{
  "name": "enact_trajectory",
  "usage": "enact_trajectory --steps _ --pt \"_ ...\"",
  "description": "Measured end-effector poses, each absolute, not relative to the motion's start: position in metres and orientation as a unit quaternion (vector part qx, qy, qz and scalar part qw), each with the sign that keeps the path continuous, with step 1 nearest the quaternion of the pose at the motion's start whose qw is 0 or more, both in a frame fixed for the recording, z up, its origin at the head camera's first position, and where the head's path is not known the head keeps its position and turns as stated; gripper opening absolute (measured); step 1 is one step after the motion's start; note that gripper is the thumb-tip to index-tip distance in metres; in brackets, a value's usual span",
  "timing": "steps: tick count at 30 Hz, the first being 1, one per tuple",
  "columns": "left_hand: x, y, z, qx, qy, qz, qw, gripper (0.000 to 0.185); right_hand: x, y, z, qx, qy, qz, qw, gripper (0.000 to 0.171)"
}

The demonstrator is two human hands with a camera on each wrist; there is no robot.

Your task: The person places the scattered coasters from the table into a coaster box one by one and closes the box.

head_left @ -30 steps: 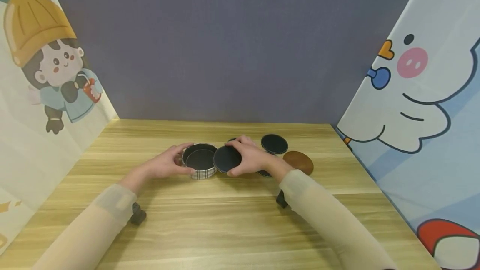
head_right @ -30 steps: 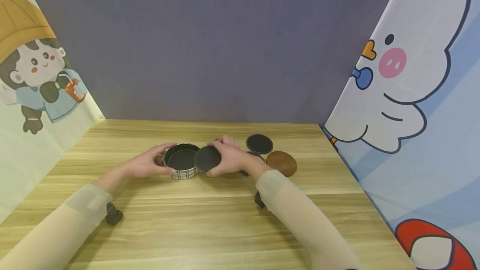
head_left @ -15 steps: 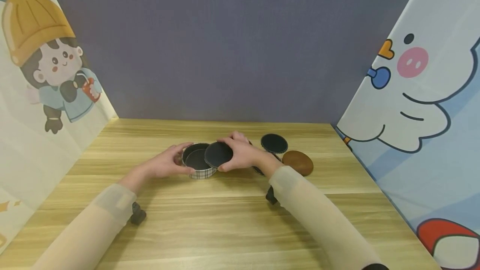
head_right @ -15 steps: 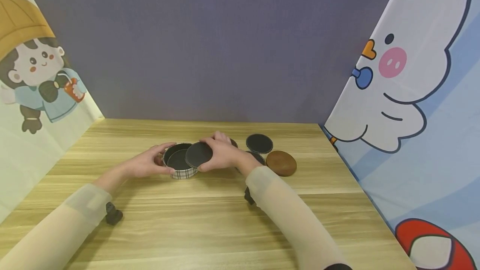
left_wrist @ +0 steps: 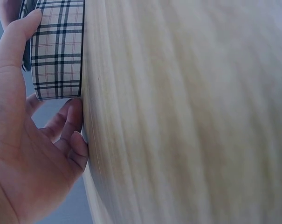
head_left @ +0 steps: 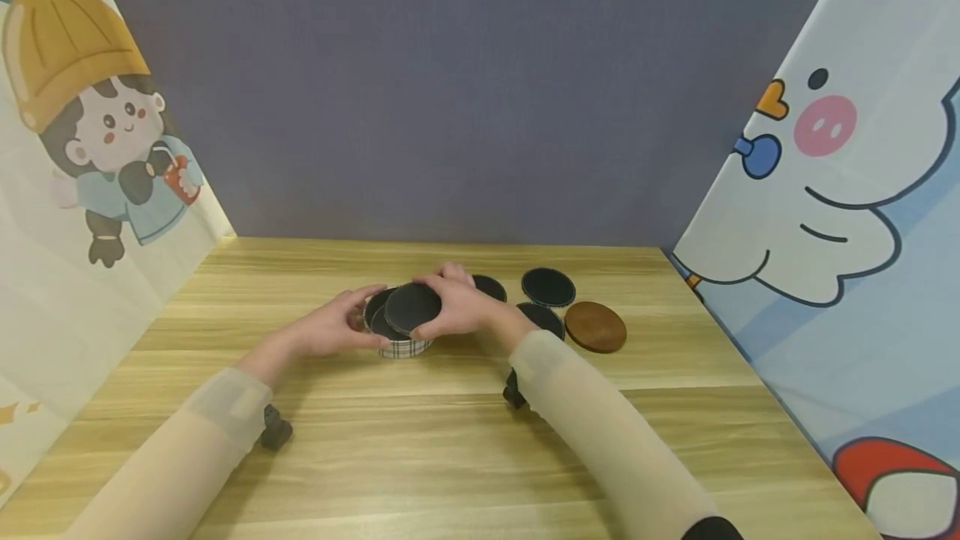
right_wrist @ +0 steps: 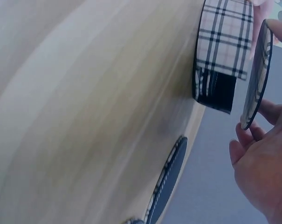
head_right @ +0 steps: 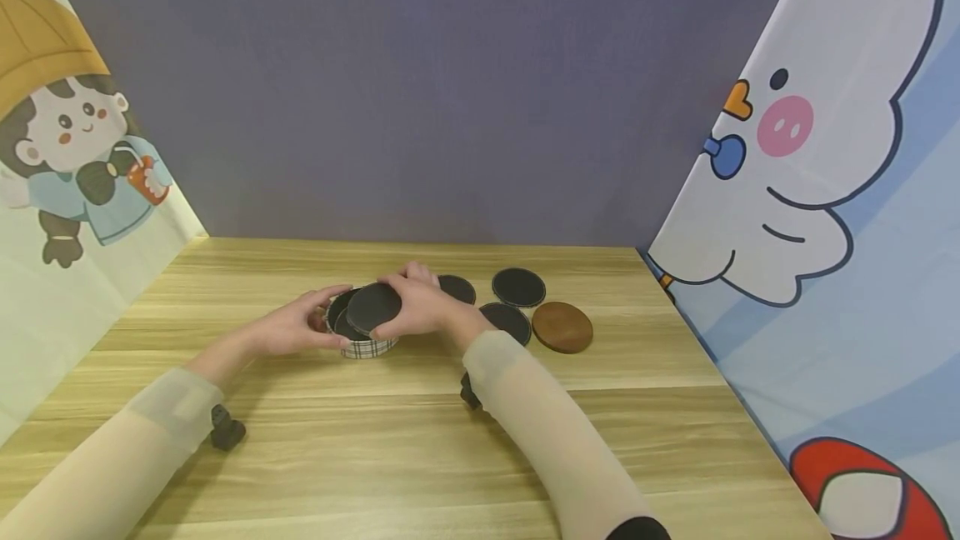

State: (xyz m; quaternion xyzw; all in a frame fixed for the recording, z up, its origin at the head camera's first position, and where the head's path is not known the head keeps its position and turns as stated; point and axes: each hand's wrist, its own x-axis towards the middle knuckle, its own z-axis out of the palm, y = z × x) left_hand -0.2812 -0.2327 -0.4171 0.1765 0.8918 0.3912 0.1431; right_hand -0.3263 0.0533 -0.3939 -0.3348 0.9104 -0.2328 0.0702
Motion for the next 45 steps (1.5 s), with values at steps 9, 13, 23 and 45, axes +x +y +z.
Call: enact_trajectory --steps 9,13,23,45 --pt "-0.281 -0.232 -0.417 0.177 0.891 0.391 0.145 0.108 -0.327 0.04 -0.398 -0.337 0.909 -0.236 0.072 0.102" --pt "-0.281 -0.232 -0.417 0.179 0.889 0.396 0.143 0.108 -0.328 0.036 -0.4 -0.339 0.91 -0.228 0.071 0.101" --pt "-0.281 -0.232 -0.419 0.18 0.883 0.407 0.15 0.108 -0.33 0.033 -0.405 -0.342 0.91 -0.224 0.073 0.101" --pt "-0.28 -0.233 -0.417 0.179 0.884 0.404 0.149 0.109 -0.33 0.034 -0.405 -0.352 0.904 -0.227 0.082 0.094"
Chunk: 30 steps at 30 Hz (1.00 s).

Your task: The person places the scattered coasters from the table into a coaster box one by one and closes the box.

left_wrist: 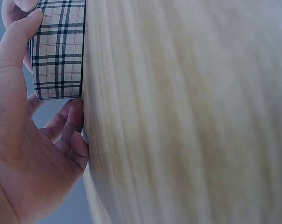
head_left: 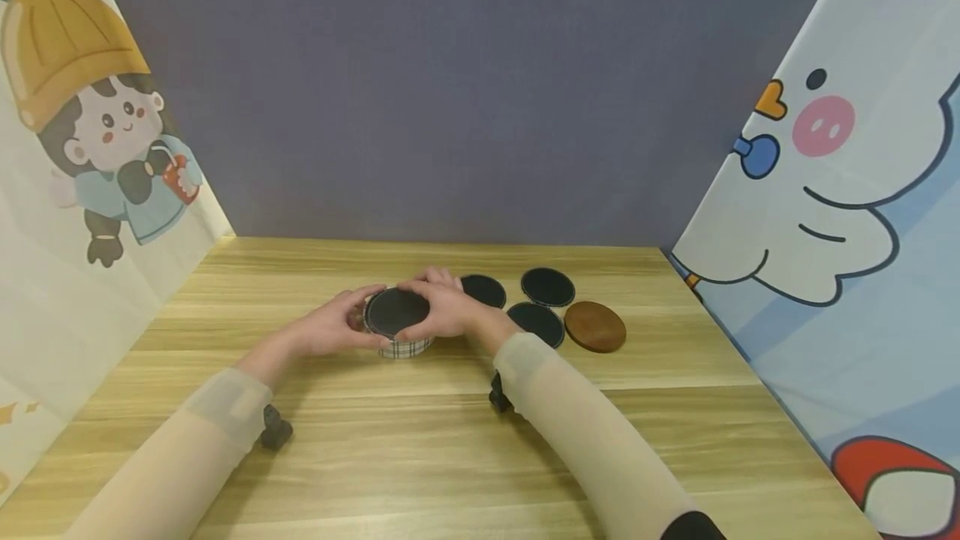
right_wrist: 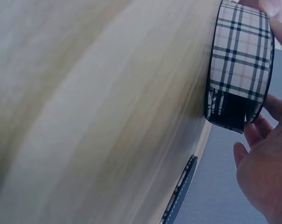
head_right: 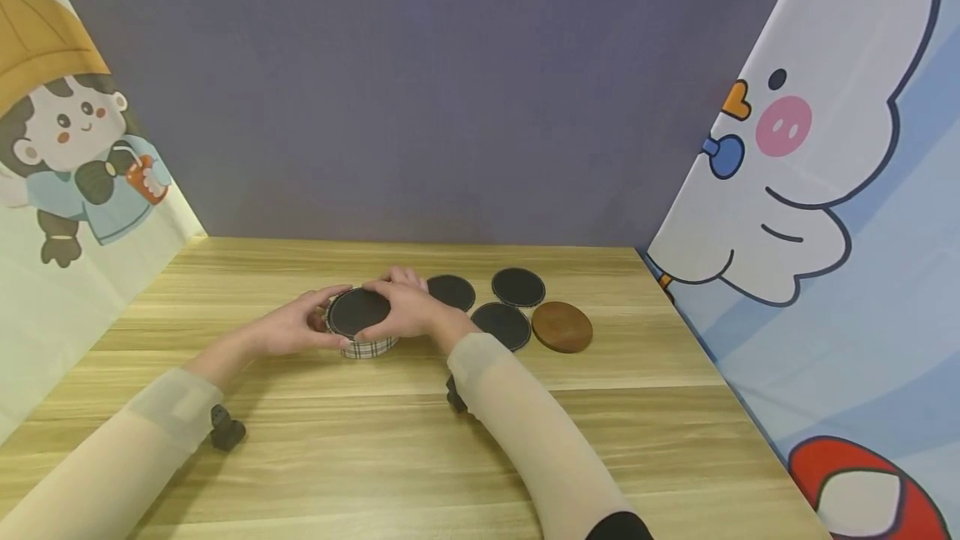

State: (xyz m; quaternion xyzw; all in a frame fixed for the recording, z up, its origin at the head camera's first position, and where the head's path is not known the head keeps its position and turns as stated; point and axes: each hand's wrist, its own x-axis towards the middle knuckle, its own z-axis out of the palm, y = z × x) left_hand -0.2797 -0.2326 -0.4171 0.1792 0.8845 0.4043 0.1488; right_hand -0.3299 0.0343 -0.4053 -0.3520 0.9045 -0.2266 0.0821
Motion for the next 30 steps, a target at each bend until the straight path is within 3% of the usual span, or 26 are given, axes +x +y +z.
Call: enact_trajectory --steps 18,30 --pt "-0.28 -0.233 -0.416 0.176 0.887 0.398 0.154 0.109 -0.33 0.038 -0.404 -0.355 0.904 -0.219 0.091 0.095" --pt "-0.282 -0.232 -0.418 0.173 0.891 0.393 0.144 0.11 -0.322 0.061 -0.399 -0.345 0.9 -0.248 0.096 0.078"
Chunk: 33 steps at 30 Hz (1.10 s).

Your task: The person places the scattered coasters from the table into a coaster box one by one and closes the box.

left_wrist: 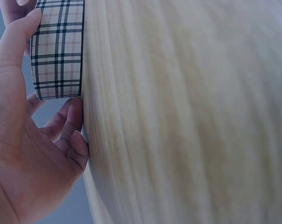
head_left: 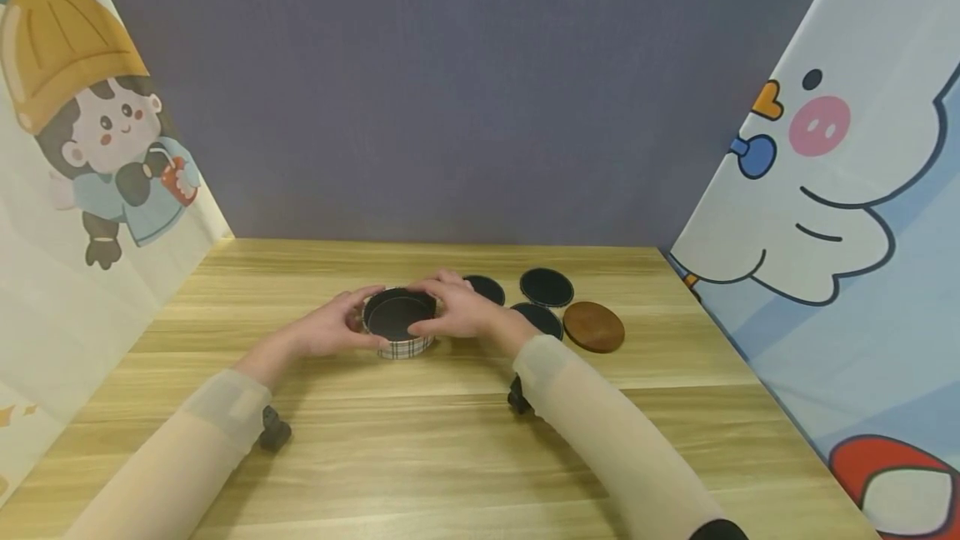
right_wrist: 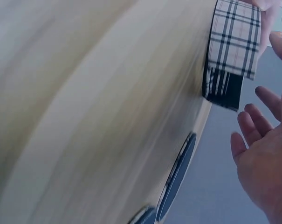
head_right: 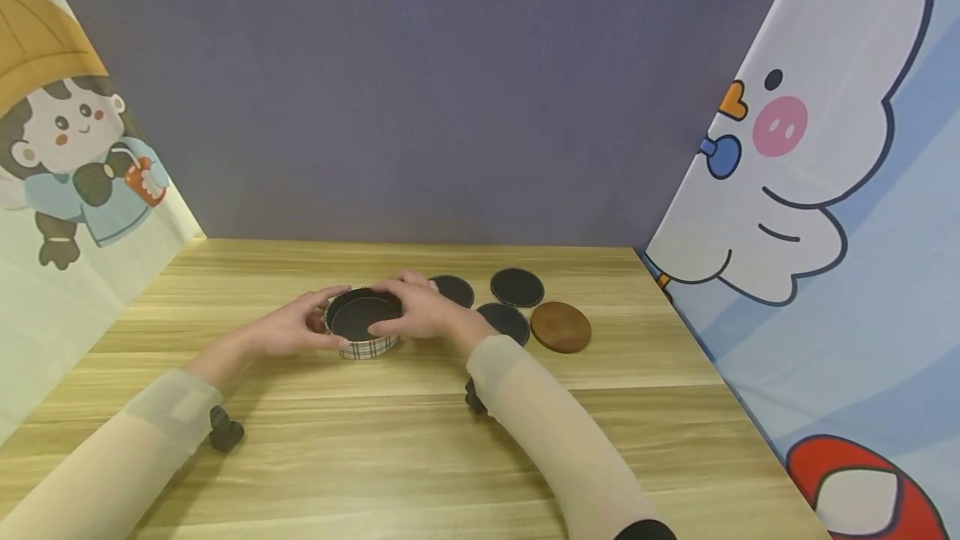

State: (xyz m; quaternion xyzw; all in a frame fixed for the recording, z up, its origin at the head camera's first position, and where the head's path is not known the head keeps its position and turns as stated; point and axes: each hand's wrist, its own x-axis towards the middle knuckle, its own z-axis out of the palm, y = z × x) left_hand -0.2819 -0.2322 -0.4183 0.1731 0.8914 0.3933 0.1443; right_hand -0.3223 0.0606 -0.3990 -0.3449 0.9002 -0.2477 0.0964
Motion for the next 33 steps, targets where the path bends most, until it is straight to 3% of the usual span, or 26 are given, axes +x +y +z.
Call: enact_trajectory --steps 8,33 --pt "-0.282 -0.231 -0.418 0.176 0.898 0.383 0.126 0.111 -0.312 0.098 -0.395 -0.379 0.883 -0.263 0.091 0.057" --pt "-0.284 -0.231 -0.422 0.176 0.898 0.384 0.124 0.111 -0.296 0.237 -0.412 -0.294 0.917 -0.244 0.115 0.059"
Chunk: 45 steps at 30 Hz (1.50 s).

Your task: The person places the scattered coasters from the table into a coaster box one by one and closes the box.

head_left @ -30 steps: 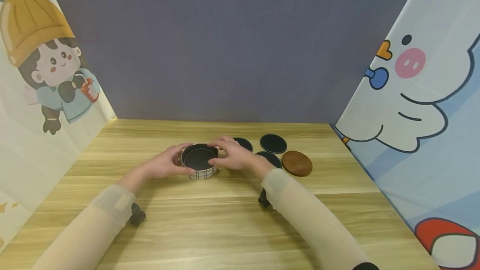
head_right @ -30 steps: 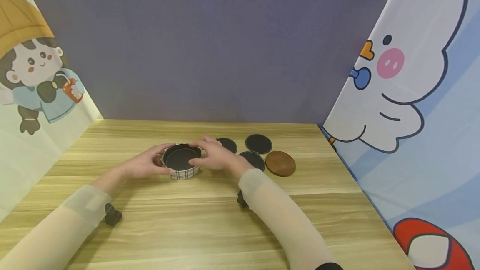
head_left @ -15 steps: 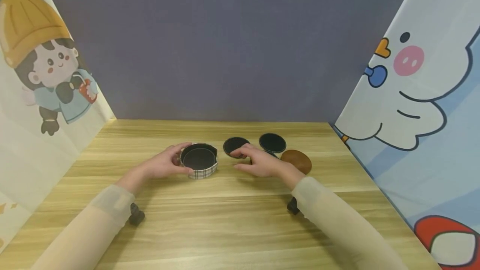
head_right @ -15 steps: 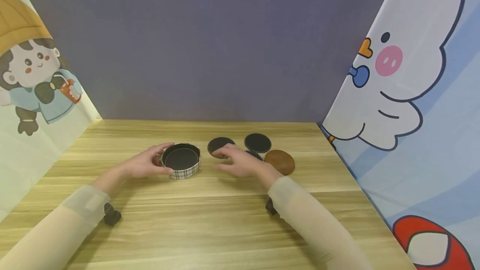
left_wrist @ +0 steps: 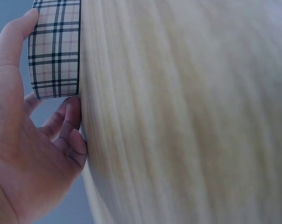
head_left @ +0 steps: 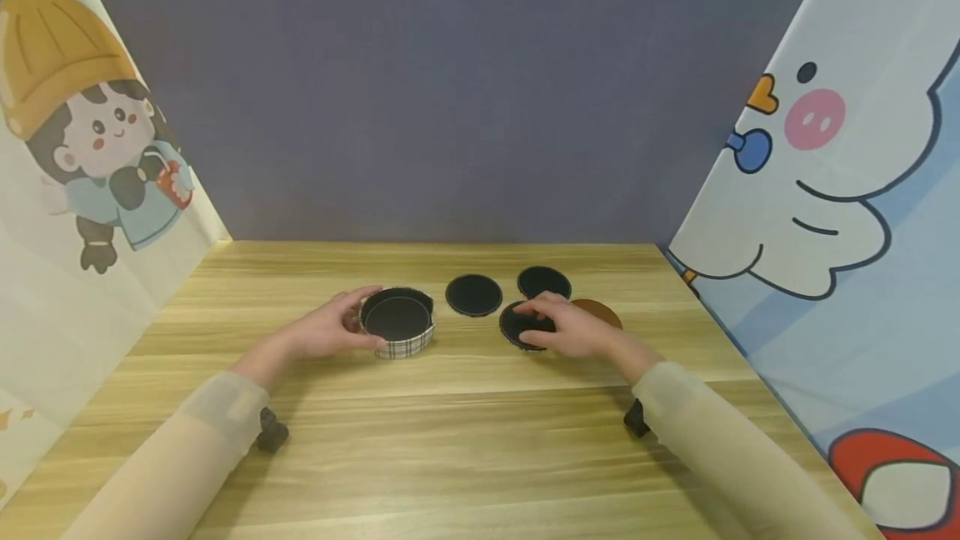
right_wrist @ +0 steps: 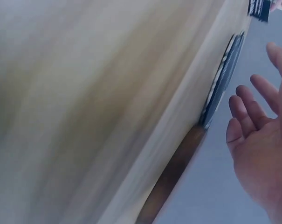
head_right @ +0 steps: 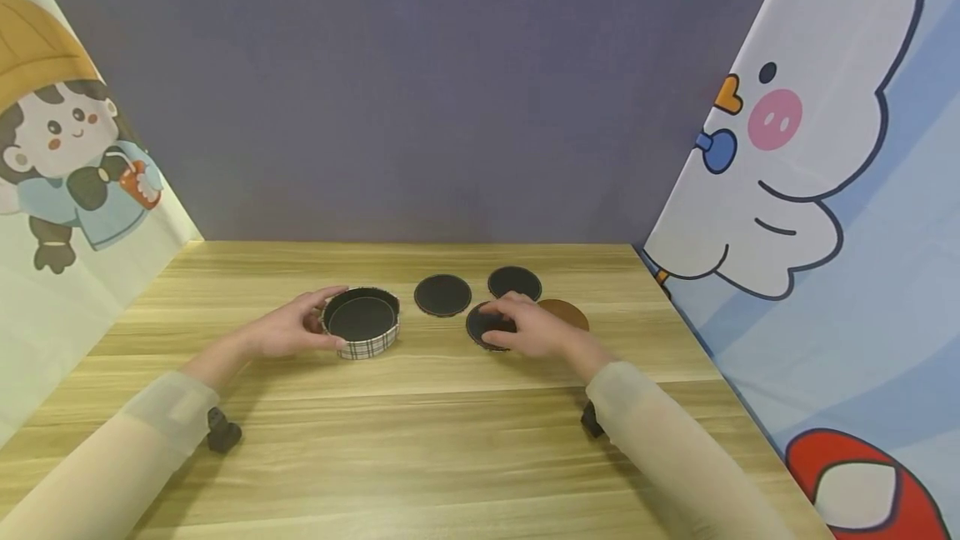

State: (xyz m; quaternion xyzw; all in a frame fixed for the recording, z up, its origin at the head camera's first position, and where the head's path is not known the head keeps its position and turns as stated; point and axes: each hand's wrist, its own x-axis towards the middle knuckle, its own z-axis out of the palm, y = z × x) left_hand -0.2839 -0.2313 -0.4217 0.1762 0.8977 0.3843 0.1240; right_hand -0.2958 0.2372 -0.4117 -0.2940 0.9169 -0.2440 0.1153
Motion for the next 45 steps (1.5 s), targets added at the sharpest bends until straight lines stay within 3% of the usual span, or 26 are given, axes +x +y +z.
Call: enact_trajectory --steps 12,31,45 --pt "-0.284 -0.232 -0.423 0.175 0.897 0.386 0.127 0.111 -0.303 0.259 -0.422 -0.342 0.921 -0.172 0.067 0.05" --pt "-0.283 -0.23 -0.42 0.174 0.895 0.388 0.133 0.111 -0.29 0.25 -0.417 -0.353 0.914 -0.167 0.106 0.046" --pt "-0.284 -0.231 -0.421 0.176 0.897 0.385 0.129 0.112 -0.272 0.238 -0.419 -0.387 0.902 -0.168 0.094 0.044"
